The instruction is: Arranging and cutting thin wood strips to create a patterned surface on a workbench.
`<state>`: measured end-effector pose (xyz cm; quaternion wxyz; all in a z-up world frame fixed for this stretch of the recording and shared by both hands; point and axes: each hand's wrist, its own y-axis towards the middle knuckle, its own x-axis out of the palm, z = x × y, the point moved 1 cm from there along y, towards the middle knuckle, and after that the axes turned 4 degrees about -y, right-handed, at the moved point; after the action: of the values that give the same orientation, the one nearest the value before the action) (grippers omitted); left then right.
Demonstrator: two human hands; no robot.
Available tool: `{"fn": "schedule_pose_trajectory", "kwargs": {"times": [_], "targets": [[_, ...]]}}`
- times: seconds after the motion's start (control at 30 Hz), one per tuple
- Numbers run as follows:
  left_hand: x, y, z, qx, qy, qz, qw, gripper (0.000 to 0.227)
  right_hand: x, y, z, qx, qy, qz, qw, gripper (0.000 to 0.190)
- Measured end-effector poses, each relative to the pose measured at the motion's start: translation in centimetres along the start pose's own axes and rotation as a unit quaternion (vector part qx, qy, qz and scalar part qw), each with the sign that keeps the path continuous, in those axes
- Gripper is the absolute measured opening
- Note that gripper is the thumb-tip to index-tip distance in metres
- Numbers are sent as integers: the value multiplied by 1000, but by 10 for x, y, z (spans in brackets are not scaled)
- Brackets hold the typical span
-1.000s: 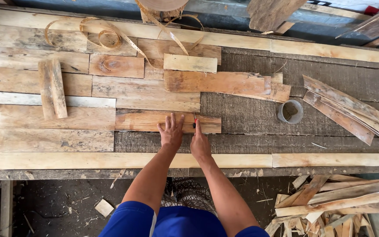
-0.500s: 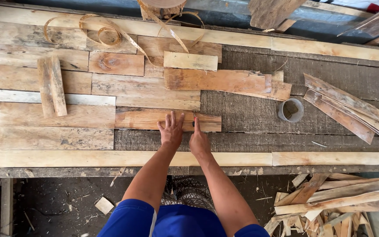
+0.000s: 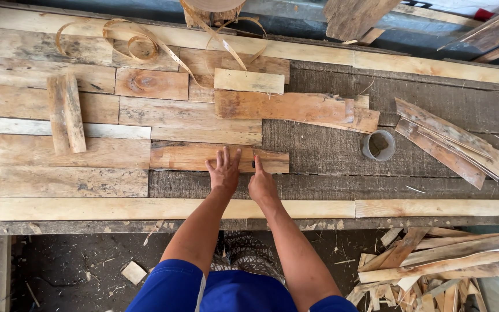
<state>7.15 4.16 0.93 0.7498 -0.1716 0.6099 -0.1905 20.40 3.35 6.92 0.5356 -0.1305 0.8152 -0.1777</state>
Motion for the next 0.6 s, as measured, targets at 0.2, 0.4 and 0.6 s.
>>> {"fn": "schedule_pose_trajectory", "kwargs": {"times": [0.2,0.4,0.6], "targets": [[-12,-7,3,-2,12,-17,1000,82,-21,-23,-20,64,-4,-73,995,75],[-6,-5,2,-6,-16,-4,1000,77,-7,-39,-8,41,11,-66,997,78],[-6,-5,1,-2,-19,3,1000,76,-2,-67,-9,36,54,-45,997,74]]}}
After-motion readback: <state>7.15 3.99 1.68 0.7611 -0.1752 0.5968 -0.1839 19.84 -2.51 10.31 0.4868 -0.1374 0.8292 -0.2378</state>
